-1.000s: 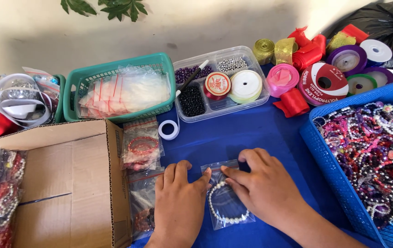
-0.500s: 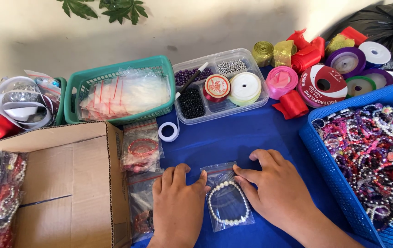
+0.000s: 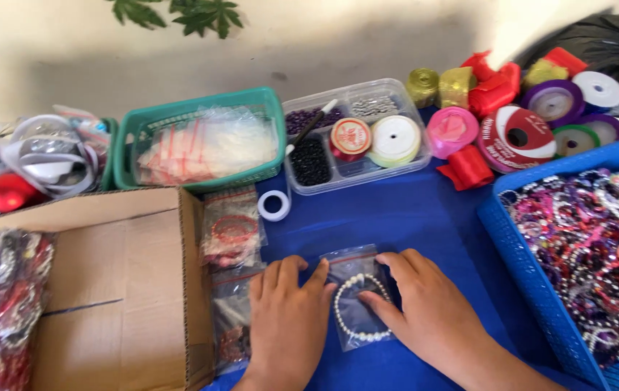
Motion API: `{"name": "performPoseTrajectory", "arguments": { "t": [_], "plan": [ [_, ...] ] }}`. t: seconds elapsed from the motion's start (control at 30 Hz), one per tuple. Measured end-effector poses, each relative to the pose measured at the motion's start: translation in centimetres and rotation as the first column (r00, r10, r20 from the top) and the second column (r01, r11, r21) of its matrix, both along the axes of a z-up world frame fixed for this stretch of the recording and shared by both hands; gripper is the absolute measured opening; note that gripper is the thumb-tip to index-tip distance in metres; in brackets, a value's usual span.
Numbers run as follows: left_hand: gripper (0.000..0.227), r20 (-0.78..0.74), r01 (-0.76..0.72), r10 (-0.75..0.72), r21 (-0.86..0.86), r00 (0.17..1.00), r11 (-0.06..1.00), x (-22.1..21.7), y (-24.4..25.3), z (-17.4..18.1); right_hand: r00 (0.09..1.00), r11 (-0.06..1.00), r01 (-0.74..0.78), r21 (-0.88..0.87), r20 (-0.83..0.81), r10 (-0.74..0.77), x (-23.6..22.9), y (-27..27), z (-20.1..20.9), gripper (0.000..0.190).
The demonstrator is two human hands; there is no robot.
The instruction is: The person selects handmade beaded bracelets from a bin and places them individually into small plastic bags, sealing each bag by hand before placing the finished packages on the workspace.
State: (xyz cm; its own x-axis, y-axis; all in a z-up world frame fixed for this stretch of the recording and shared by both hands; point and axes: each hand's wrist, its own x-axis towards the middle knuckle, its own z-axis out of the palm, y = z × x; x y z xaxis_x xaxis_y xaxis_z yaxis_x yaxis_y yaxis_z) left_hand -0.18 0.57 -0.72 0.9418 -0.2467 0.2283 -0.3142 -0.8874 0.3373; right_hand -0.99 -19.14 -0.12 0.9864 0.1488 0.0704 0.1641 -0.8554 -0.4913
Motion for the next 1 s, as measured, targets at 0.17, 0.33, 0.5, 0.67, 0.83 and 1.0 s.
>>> {"name": "performPoseTrajectory", "arguments": {
  "t": [0.17, 0.33, 0.5, 0.67, 0.83, 1.0],
  "plan": [
    [0.045, -0.025, 0.009, -0.011, -0.062, 1.000, 0.998, -0.6, -0.6, -0.6, 0.998, 0.997, -0.024, 0.074, 0.062, 0.019, 0.1, 0.0, -1.4, 0.042],
    [0.072, -0.169, -0.043, 0.018, -0.143, 0.985, 0.989, -1.3, -1.0, -0.2, 0.999, 0.999, 0.024, 0.049, 0.031, -0.026, 0.4, 0.3, -1.5, 0.031],
    [0.083, -0.101, 0.001, -0.027, -0.246, 0.995, 0.969, -1.4, -0.4, 0.2, 0.996, 0.953, 0.084, 0.292, -0.053, -0.071, 0.5, 0.4, -1.5, 0.024],
    [0.080, -0.239, -0.054, -0.069, -0.473, 0.969, 0.879, -0.6, 0.2, 0.7, 0.980, 0.864, 0.162, 0.477, -0.177, -0.086, 0.8, 0.5, -2.3, 0.033],
    [0.080, -0.295, -0.136, -0.045, -0.564, 0.954, 0.815, -0.5, 1.0, 0.8, 0.976, 0.718, 0.151, 0.679, -0.219, 0.002, 1.0, 0.1, -4.7, 0.040],
    [0.085, -0.324, -0.118, 0.080, -0.101, 0.943, 0.988, -1.1, 2.0, 2.1, 0.910, 0.724, 0.236, 0.648, -0.409, 0.070, 0.2, 2.0, -5.0, 0.022]
  ]
}}
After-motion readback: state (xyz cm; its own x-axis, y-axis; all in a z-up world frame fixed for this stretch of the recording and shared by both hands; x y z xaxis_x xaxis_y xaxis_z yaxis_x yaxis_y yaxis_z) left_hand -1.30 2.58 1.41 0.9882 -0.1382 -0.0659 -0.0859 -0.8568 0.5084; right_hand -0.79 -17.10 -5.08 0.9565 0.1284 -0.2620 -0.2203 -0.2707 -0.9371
